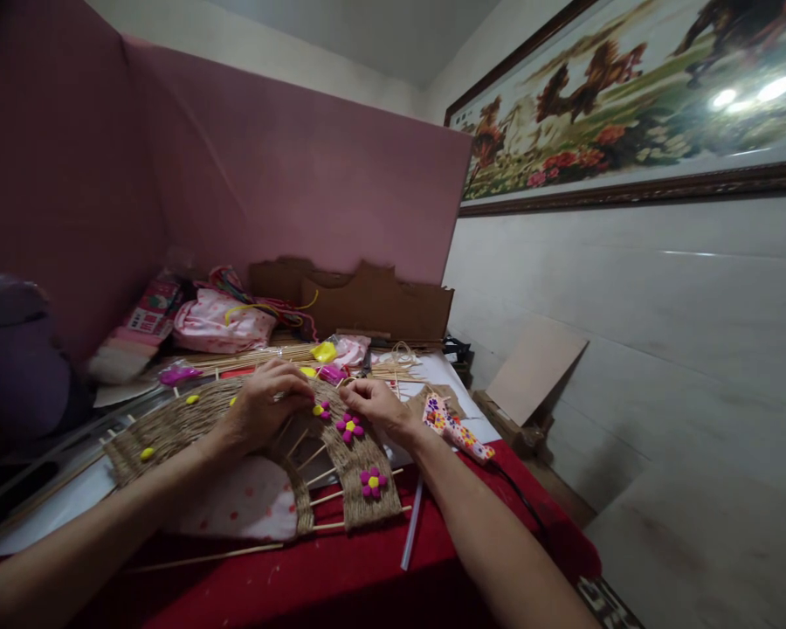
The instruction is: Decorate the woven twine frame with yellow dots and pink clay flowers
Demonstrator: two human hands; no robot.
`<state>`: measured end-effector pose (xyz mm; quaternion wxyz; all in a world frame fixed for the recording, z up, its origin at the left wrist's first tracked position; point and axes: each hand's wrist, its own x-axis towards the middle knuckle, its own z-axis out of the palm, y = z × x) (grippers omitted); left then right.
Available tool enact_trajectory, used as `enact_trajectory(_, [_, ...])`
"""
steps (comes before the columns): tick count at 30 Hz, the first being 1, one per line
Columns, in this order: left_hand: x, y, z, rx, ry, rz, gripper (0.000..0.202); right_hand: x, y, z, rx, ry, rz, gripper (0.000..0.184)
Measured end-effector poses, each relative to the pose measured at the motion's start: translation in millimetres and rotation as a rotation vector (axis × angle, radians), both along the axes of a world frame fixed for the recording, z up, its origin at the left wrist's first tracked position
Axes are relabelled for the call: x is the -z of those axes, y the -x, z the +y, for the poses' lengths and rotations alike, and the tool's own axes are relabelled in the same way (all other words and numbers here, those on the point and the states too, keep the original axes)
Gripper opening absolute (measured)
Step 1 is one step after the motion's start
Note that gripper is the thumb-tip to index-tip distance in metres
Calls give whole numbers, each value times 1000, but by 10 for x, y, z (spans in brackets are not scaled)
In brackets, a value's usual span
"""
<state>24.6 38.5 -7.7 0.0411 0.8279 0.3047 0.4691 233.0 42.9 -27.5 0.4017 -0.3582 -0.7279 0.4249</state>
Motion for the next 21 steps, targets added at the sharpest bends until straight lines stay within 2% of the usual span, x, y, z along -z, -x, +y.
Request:
enact_trajectory(6, [45, -2, 60, -42, -32, 15, 7, -22, -1, -13, 10, -8, 0, 42])
enact_trajectory(21, [80, -20, 103, -54, -83, 84, 6, -21, -4, -17, 11, -5, -11, 39])
